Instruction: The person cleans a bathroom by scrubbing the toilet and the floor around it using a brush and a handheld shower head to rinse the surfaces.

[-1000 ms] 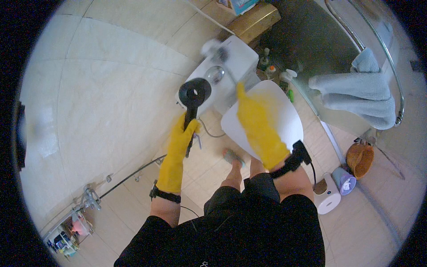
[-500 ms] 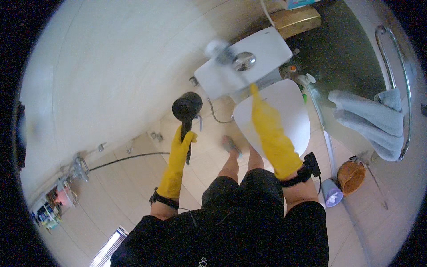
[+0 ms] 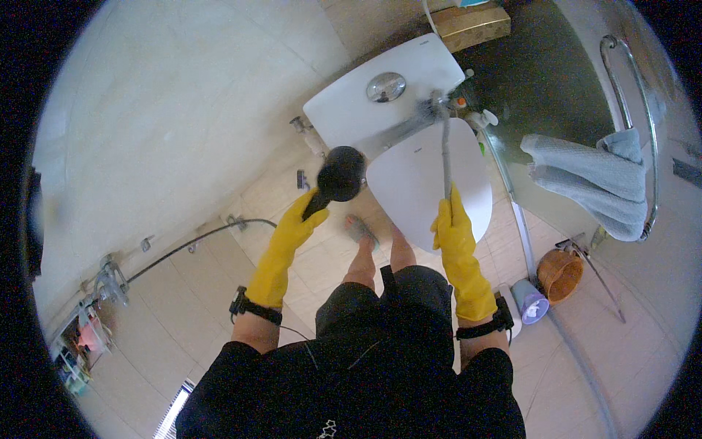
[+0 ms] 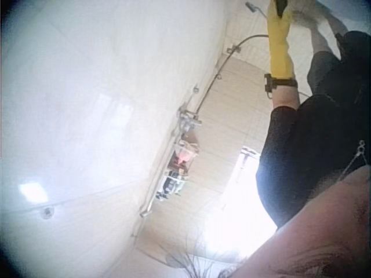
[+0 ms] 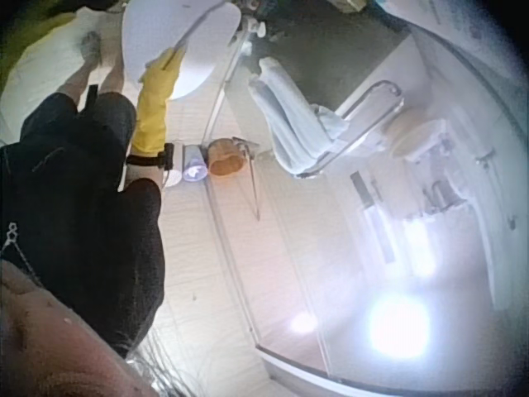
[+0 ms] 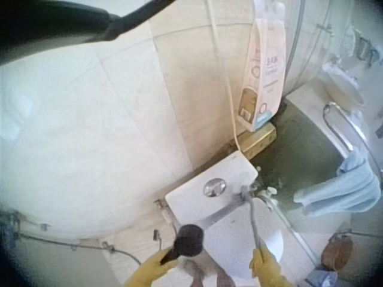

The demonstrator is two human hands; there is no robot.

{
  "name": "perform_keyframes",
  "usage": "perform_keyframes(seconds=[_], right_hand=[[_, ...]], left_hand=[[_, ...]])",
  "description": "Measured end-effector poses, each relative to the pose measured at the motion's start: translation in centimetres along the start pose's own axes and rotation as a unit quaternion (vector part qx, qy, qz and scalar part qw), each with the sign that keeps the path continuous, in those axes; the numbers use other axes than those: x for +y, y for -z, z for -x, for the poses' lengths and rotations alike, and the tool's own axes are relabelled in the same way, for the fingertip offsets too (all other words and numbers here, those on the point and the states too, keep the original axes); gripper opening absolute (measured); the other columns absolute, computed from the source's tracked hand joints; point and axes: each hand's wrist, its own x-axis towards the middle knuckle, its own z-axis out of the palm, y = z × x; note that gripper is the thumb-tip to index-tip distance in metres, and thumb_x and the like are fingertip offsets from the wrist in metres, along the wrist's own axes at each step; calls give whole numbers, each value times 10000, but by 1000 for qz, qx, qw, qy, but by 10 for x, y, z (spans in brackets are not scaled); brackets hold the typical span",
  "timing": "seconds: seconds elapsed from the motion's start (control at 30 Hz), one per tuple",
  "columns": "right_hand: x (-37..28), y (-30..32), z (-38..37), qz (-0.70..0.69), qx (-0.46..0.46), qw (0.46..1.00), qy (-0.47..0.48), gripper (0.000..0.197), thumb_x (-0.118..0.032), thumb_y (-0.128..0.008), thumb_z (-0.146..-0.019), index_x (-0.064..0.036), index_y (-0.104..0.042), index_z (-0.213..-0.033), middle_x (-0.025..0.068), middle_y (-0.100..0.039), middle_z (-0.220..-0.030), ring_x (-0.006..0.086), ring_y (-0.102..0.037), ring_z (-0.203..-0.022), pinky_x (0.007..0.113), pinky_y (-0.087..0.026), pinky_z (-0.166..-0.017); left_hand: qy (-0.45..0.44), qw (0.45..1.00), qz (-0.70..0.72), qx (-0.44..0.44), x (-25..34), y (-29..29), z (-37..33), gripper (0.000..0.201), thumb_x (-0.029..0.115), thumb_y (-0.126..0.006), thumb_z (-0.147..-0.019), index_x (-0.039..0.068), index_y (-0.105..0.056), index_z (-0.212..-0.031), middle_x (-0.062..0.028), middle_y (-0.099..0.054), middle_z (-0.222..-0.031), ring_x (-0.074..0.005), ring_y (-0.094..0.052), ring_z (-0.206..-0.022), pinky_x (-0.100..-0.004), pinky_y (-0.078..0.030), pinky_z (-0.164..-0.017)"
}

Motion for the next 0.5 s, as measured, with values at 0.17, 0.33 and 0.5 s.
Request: perform_keyframes(seconds=[0.17, 0.33, 0.5], right_hand=[[-5, 4, 9, -203, 43, 978, -13, 439, -269, -441, -1020, -85, -413, -1417, -13, -451, -603, 40, -366, -416, 187, -324, -377], [15, 21, 22, -122, 16, 992, -42, 437, -243, -432, -1017, -87, -405, -1424, 5, -505, -640, 41, -387, -420, 183, -320, -375], [12, 25, -2, -62, 8, 998, -13, 479, -206, -453, -983, -89, -375, -1442, 68, -610, -758, 61, -442, -431, 192, -355, -383]], left_hand=[[-29, 990, -44, -130, 15, -16, -36, 537, 159, -690, -870, 36, -481, -1349, -76, -624, -1167, -175, -568, -1051, -310, -450, -909], [-84, 979, 50, -179, -12, -23, -46, 547, 222, -685, -863, 89, -489, -1357, -95, -601, -1182, -199, -540, -1085, -314, -398, -969], [-54, 977, 57, -198, -31, -25, -50, 574, 186, -700, -869, 38, -458, -1368, -85, -586, -1251, -176, -527, -1143, -316, -403, -1001]])
